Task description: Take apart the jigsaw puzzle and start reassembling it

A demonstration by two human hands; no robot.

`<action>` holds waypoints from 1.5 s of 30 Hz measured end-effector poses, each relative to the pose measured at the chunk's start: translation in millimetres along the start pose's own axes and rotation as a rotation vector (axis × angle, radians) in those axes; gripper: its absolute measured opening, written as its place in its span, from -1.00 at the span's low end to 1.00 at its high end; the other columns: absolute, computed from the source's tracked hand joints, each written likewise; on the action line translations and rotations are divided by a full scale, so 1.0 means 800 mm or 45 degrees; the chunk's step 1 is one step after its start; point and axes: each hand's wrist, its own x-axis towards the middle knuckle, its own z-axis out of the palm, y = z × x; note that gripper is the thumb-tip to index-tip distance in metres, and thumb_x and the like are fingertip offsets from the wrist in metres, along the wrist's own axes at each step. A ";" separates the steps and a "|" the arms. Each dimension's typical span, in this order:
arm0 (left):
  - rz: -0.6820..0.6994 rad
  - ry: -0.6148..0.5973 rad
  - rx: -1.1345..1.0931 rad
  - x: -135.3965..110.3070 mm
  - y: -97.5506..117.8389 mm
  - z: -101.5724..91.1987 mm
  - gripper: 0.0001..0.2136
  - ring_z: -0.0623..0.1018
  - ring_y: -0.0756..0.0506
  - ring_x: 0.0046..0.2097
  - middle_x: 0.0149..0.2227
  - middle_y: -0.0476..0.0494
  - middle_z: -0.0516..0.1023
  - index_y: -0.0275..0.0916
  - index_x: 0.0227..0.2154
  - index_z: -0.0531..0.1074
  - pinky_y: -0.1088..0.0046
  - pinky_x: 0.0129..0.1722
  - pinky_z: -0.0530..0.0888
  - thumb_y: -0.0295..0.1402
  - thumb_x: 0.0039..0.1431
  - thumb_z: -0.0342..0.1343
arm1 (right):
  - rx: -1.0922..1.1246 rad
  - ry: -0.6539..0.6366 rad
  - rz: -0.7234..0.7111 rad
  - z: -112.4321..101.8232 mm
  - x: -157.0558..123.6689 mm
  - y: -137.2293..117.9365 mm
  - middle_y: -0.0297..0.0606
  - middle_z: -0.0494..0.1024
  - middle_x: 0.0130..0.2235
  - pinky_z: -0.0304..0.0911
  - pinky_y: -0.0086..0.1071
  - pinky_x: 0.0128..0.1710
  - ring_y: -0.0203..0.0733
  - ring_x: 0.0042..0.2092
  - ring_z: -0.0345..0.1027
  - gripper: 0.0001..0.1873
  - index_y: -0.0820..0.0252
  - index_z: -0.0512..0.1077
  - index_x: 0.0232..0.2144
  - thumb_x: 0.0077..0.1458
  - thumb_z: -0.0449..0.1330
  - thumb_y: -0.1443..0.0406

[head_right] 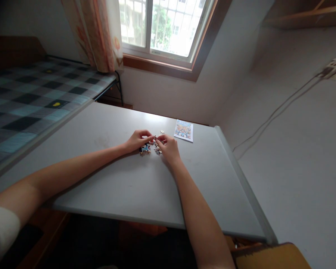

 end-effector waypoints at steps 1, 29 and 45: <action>-0.009 0.000 -0.010 0.000 0.000 0.000 -0.62 0.50 -0.02 -0.39 -0.46 -0.11 0.55 -0.34 -0.47 0.48 0.46 -0.34 0.45 -0.03 0.03 0.20 | -0.043 0.016 -0.023 0.000 0.000 -0.001 -0.24 0.57 -0.41 0.26 -0.35 -0.36 -0.23 -0.42 0.37 -0.77 0.20 0.49 -0.45 0.01 0.22 0.14; 0.041 -0.077 0.049 -0.006 0.008 -0.001 -0.64 0.52 -0.03 -0.36 -0.42 -0.10 0.56 -0.33 -0.35 0.54 0.49 -0.34 0.43 -0.07 0.01 0.23 | 0.443 0.013 0.126 0.002 0.003 0.003 -0.26 0.54 -0.41 0.34 -0.36 -0.41 -0.25 -0.41 0.41 -0.56 0.23 0.48 -0.33 -0.20 0.34 0.04; 0.056 -0.019 0.166 -0.006 0.007 -0.001 -0.69 0.50 -0.04 -0.34 -0.40 -0.12 0.57 -0.33 -0.41 0.53 0.48 -0.32 0.43 -0.12 0.04 0.19 | 0.449 0.110 0.219 0.000 0.004 0.002 -0.28 0.51 -0.56 0.30 -0.39 -0.52 -0.30 -0.54 0.34 -0.66 0.26 0.49 -0.47 -0.21 0.31 0.08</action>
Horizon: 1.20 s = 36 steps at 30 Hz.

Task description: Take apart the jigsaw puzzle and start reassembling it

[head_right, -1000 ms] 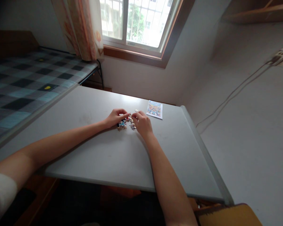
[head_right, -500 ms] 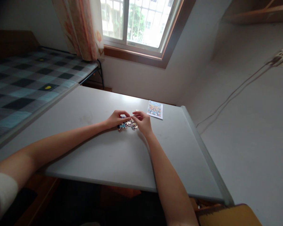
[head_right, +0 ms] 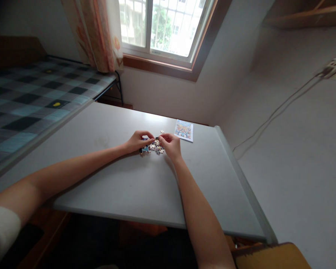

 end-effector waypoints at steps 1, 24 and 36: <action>0.001 -0.002 0.001 0.000 0.000 0.000 -0.69 0.50 -0.04 -0.34 -0.40 -0.11 0.57 -0.33 -0.41 0.53 0.48 -0.32 0.43 -0.12 0.04 0.19 | 0.000 0.005 0.002 0.001 -0.001 -0.001 -0.28 0.51 -0.56 0.29 -0.39 -0.52 -0.30 -0.55 0.33 -0.67 0.26 0.48 -0.48 -0.21 0.31 0.09; -0.022 0.008 -0.096 0.001 0.005 0.001 -0.67 0.50 -0.03 -0.35 -0.43 -0.11 0.55 -0.32 -0.36 0.53 0.49 -0.37 0.43 -0.11 0.03 0.20 | -0.387 -0.091 -0.213 -0.002 -0.001 0.000 -0.23 0.53 -0.42 0.27 -0.34 -0.37 -0.23 -0.42 0.35 -0.66 0.21 0.51 -0.46 0.00 0.19 0.04; -0.037 0.154 -0.262 0.005 -0.004 0.000 -0.71 0.46 0.01 -0.40 -0.50 0.00 0.41 -0.31 -0.19 0.46 0.54 -0.40 0.41 -0.21 0.10 0.14 | -0.436 -0.317 -0.178 0.004 -0.011 -0.011 -0.25 0.52 -0.48 0.20 -0.39 -0.44 -0.29 -0.49 0.28 -0.60 0.21 0.53 -0.49 0.00 0.19 -0.01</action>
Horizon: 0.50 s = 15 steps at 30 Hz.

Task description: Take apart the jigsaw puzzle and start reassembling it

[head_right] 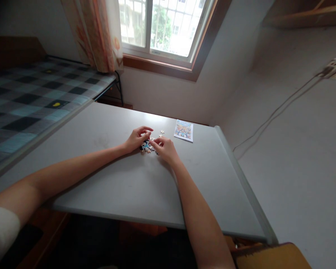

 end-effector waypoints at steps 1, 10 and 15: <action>0.016 -0.002 0.010 0.000 0.001 0.000 -0.70 0.45 0.02 -0.39 -0.49 0.00 0.40 -0.31 -0.17 0.45 0.54 -0.41 0.40 -0.21 0.11 0.14 | 0.033 -0.058 0.010 0.001 -0.001 -0.003 -0.27 0.51 -0.50 0.18 -0.40 -0.47 -0.30 -0.51 0.26 -0.62 0.21 0.52 -0.51 -0.02 0.22 0.00; -0.114 -0.186 -0.181 -0.005 0.005 0.000 -0.62 0.45 0.04 -0.48 -0.49 -0.03 0.46 -0.35 -0.30 0.45 0.56 -0.50 0.39 -0.10 -0.02 0.27 | 0.340 0.170 0.087 -0.001 0.007 0.011 -0.30 0.48 -0.52 0.20 -0.43 -0.51 -0.31 -0.51 0.30 -0.62 0.24 0.47 -0.47 -0.10 0.26 0.02; -0.162 -0.245 -0.178 -0.007 0.007 0.001 -0.61 0.44 0.05 -0.54 -0.59 -0.02 0.46 -0.36 -0.48 0.41 0.57 -0.54 0.38 -0.06 -0.03 0.27 | 0.318 0.157 0.026 0.001 0.009 0.020 -0.28 0.51 -0.49 0.20 -0.42 -0.49 -0.31 -0.50 0.29 -0.61 0.24 0.49 -0.44 -0.09 0.27 0.01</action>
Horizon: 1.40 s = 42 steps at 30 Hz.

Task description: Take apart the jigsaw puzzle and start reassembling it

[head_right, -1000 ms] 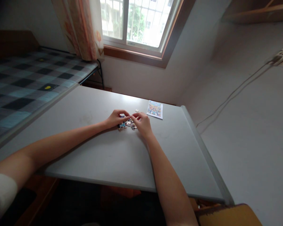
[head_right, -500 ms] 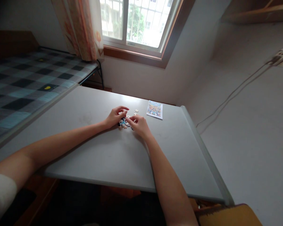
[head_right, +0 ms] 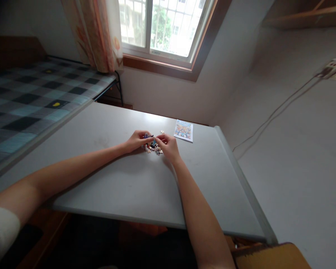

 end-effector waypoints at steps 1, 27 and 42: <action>0.004 0.004 0.006 0.000 0.001 0.000 -0.60 0.43 0.05 -0.55 -0.60 -0.02 0.45 -0.36 -0.49 0.41 0.57 -0.55 0.38 -0.05 -0.04 0.27 | -0.023 -0.001 -0.015 0.000 0.000 0.000 -0.28 0.51 -0.48 0.20 -0.42 -0.48 -0.30 -0.49 0.29 -0.62 0.23 0.49 -0.44 -0.08 0.27 0.01; 0.040 0.078 -0.005 0.001 0.002 0.002 -0.58 0.53 -0.01 -0.49 -0.51 -0.11 0.55 -0.37 -0.39 0.46 0.48 -0.48 0.49 -0.02 -0.03 0.26 | -0.244 0.136 -0.008 -0.001 -0.004 -0.004 -0.23 0.55 -0.48 0.23 -0.38 -0.42 -0.22 -0.45 0.38 -0.72 0.24 0.47 -0.47 -0.03 0.22 0.10; 0.004 0.144 -0.018 0.002 0.003 0.002 -0.57 0.52 -0.01 -0.52 -0.54 -0.08 0.52 -0.36 -0.46 0.46 0.48 -0.50 0.46 -0.01 -0.10 0.29 | -0.085 0.214 0.018 0.003 -0.003 -0.008 -0.29 0.47 -0.52 0.22 -0.39 -0.46 -0.26 -0.48 0.32 -0.67 0.22 0.42 -0.50 -0.07 0.23 0.05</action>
